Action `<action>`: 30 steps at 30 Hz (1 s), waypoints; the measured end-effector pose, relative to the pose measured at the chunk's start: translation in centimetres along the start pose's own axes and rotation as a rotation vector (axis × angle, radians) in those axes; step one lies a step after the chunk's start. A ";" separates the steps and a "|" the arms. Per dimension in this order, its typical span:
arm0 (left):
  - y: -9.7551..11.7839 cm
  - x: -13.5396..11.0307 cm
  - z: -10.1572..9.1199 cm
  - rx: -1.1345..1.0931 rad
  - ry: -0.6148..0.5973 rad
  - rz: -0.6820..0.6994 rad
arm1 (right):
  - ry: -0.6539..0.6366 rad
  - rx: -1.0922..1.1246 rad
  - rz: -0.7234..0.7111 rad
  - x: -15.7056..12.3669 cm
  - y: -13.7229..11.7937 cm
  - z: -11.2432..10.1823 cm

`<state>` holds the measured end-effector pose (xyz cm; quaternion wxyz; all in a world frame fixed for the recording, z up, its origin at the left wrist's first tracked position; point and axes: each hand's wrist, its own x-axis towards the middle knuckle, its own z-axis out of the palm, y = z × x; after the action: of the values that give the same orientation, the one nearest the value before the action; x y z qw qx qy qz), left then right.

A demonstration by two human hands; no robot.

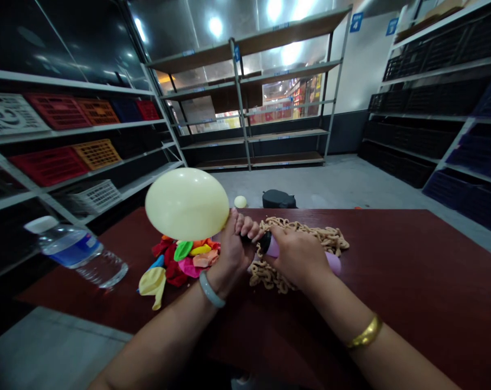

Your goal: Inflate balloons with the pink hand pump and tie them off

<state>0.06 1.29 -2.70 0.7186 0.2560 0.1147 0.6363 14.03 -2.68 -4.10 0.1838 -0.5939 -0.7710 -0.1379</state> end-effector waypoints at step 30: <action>0.3 0.9 -0.8 -0.050 0.043 0.016 | -0.019 -0.068 -0.027 0.3 0.7 0.2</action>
<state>-0.46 2.32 -3.02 0.7170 0.2252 0.1120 0.6502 14.59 -2.22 -4.15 0.1545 -0.5905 -0.7756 -0.1607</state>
